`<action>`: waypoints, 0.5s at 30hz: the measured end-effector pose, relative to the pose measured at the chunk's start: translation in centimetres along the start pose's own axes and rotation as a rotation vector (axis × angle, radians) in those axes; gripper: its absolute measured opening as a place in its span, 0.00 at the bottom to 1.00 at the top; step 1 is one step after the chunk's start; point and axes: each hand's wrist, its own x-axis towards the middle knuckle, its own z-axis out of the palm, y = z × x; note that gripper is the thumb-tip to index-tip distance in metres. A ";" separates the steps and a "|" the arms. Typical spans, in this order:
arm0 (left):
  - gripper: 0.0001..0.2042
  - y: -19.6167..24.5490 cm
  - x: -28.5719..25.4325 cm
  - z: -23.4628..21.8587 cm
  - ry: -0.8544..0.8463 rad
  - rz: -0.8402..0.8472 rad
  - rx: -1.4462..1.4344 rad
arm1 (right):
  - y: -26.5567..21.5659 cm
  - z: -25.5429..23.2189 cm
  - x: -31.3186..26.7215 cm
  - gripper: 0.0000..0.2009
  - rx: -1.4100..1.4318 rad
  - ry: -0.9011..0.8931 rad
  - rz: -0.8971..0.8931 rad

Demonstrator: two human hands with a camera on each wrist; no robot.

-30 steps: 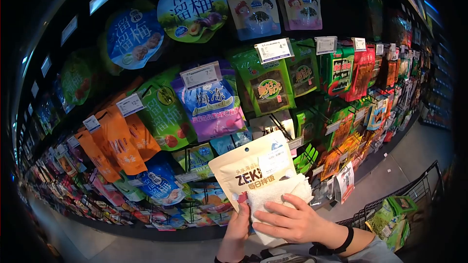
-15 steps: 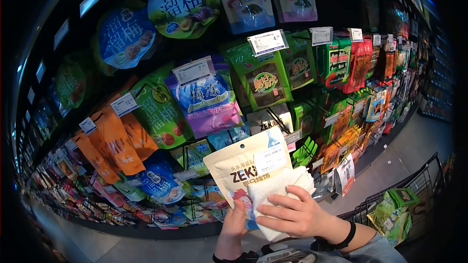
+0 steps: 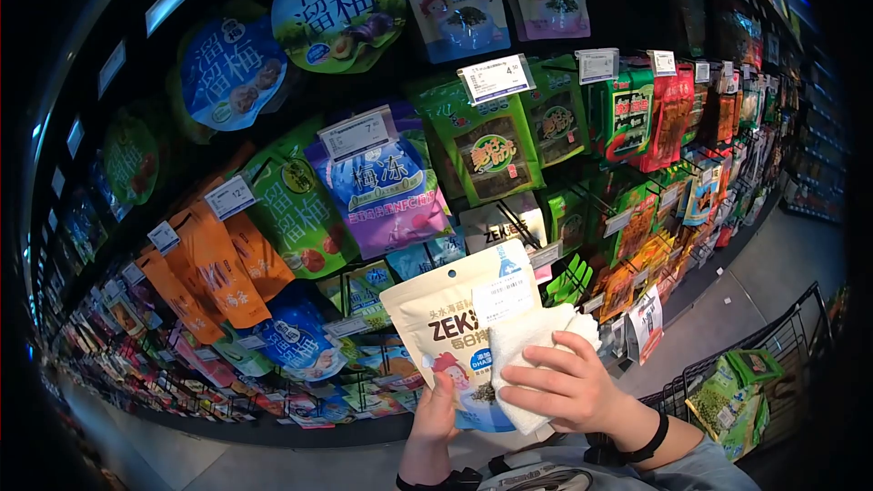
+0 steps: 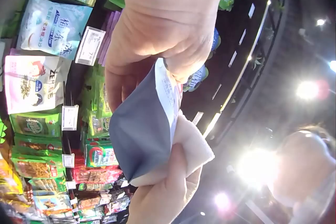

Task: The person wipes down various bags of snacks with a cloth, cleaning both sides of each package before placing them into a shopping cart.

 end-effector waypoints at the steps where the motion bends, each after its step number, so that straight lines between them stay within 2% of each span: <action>1: 0.27 0.1 -0.1 0.0 -0.009 0.003 0.001 | 0.2 0.0 -0.1 0.21 0.001 0.012 0.013; 6: 0.27 -0.2 -0.2 -0.2 -0.001 0.013 0.065 | 1.6 0.0 -0.7 0.24 0.022 0.087 0.048; 9: 0.26 -0.6 -0.2 -0.3 0.034 0.032 0.152 | 2.8 0.1 -1.4 0.24 0.051 0.199 0.214; 10: 0.27 -0.6 -0.2 -0.3 0.066 0.035 0.199 | 3.0 0.2 -1.4 0.24 0.051 0.199 0.215; 12: 0.26 -0.7 -0.3 -0.2 0.057 0.025 0.191 | 3.5 0.1 -1.6 0.21 0.181 0.427 0.423; 14: 0.25 -0.9 -0.2 0.0 0.044 0.013 0.183 | 3.4 -0.6 -1.4 0.22 0.195 0.462 0.451; 15: 0.24 -1.1 -0.1 0.1 0.052 0.018 0.208 | 3.2 -1.0 -1.1 0.21 0.128 0.512 0.362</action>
